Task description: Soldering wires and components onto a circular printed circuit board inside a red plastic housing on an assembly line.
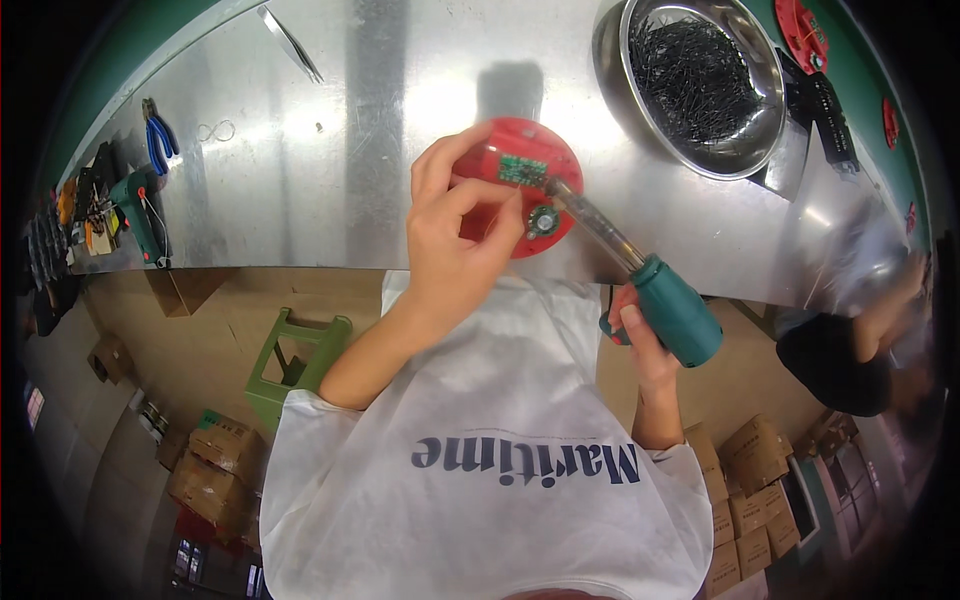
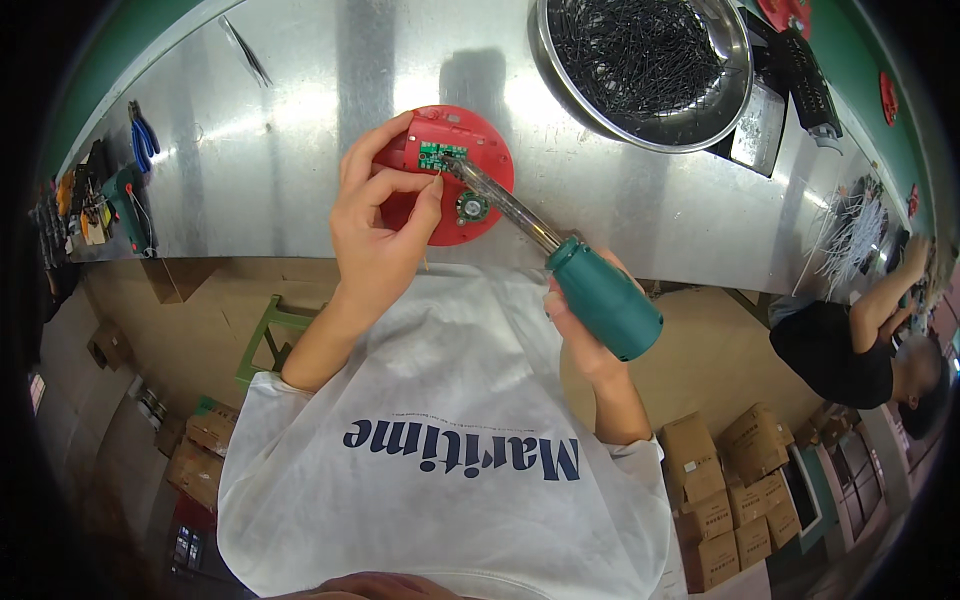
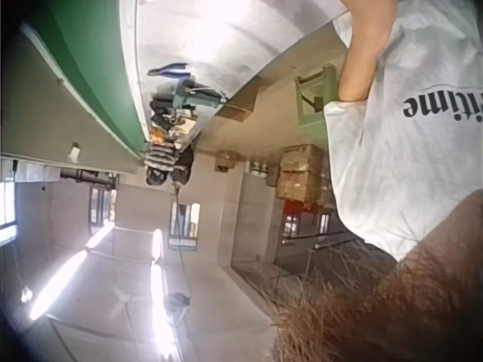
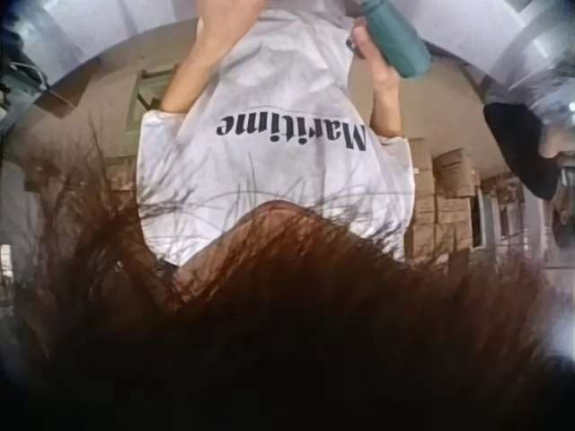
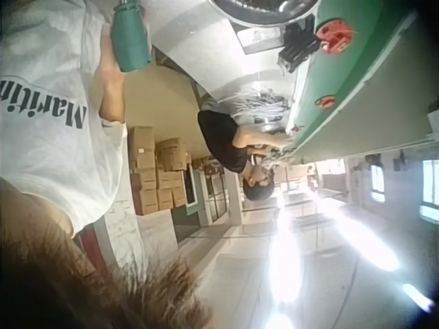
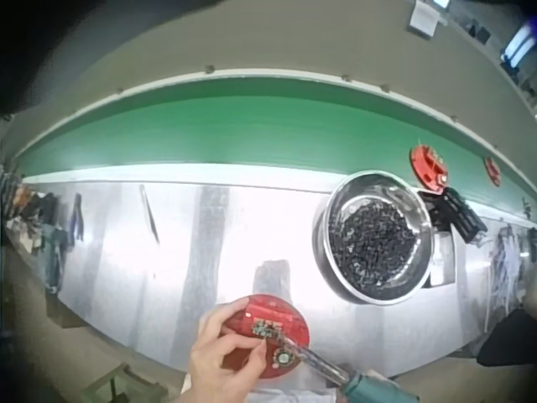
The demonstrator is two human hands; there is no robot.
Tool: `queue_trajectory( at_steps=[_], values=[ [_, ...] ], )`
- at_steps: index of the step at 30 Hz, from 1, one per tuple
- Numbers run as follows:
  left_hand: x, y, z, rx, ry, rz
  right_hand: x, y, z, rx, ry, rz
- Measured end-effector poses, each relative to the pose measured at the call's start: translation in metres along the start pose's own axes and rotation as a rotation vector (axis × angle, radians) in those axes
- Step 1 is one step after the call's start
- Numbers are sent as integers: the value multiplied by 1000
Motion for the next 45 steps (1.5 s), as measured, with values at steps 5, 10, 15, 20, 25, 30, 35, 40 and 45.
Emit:
queue_trajectory(
  at_steps=[5, 10, 15, 20, 25, 30, 35, 40, 45],
  values=[
    [1, 0, 1, -24, -33, 0, -1, -2, -3, -87, 5, -23],
    [2, 1, 2, -31, -39, 6, 2, 1, 1, -120, -145, -16],
    [3, 2, 3, -65, -17, -55, 3, 4, 4, -100, -165, -12],
    [3, 1, 2, -58, -20, -50, 3, 3, 2, -131, -104, -24],
    [4, 1, 1, -48, -13, -51, -1, -7, -15, -283, -83, -36],
    [4, 2, 2, -53, -31, -57, 3, 8, 1, 2, -53, -56],
    [4, 1, 2, -68, -49, -52, 5, -5, -7, 187, -65, -12],
    [4, 0, 1, -52, -71, -44, 7, -10, -16, 256, -39, -41],
    [4, 0, -1, -17, -93, 28, 11, -12, -22, 271, -39, -25]
  ],
)
Point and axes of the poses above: each hand's wrist, its own x-axis towards the middle knuckle, its own y-axis out of the palm, z = x × y, the point moved 4 cm from there along x, towards the middle knuckle, and after that the axes turned 10 degrees about -x, right-handed, at the moved point
